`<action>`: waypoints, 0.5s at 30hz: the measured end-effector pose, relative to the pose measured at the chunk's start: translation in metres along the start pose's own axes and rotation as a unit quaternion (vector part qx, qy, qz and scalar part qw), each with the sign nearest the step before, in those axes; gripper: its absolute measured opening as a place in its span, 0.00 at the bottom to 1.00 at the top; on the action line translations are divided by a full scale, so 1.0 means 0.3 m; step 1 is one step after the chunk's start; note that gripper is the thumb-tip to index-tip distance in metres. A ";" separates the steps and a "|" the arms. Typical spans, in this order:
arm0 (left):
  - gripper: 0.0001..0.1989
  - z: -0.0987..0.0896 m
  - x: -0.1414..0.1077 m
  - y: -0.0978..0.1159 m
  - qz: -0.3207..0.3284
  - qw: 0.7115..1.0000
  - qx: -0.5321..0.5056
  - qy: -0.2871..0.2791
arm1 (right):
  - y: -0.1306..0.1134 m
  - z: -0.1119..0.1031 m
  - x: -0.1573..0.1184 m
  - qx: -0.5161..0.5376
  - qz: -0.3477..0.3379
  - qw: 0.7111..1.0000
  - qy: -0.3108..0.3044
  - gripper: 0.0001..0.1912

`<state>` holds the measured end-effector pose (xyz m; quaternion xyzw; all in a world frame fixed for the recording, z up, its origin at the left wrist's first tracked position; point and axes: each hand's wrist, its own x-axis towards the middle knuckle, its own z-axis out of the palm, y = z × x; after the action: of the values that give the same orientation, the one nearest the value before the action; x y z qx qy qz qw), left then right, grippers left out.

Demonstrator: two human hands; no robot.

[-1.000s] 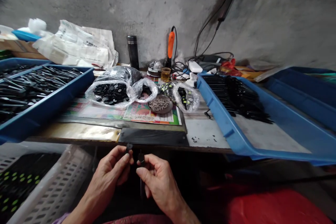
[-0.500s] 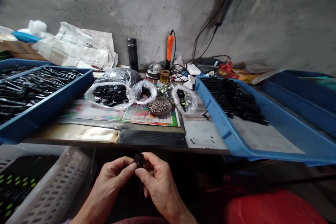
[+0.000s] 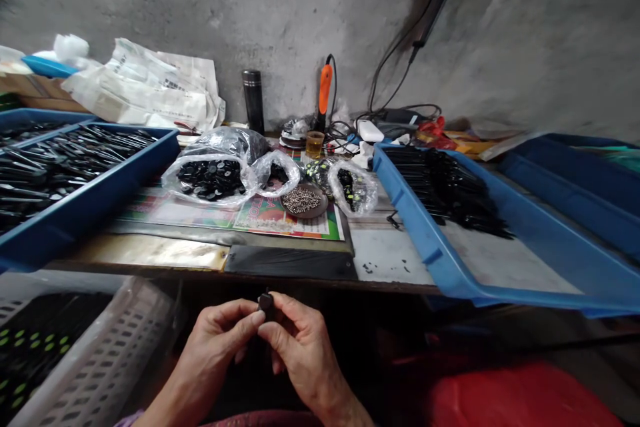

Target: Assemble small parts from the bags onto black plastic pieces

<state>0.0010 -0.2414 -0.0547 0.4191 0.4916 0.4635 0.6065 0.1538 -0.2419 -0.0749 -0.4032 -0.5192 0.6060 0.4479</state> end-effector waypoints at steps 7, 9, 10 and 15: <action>0.20 0.013 0.002 -0.015 -0.022 1.000 -0.010 -0.003 | -0.003 0.006 -0.001 -0.003 0.019 1.000 -0.010 0.25; 0.19 0.016 0.000 -0.014 -0.023 1.000 -0.018 -0.008 | -0.009 0.003 -0.002 -0.011 0.020 1.000 -0.011 0.25; 0.19 0.017 -0.001 -0.013 -0.021 1.000 -0.021 -0.009 | -0.013 0.000 -0.001 -0.020 0.016 1.000 -0.012 0.25; 0.16 0.014 -0.003 -0.033 0.013 0.999 0.029 0.003 | -0.059 -0.030 0.019 -0.107 -0.005 0.994 0.004 0.20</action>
<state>0.0066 -0.2447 -0.0633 0.4417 0.5007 0.4582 0.5867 0.1631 -0.2330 -0.0588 -0.4482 -0.5817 0.5431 0.4072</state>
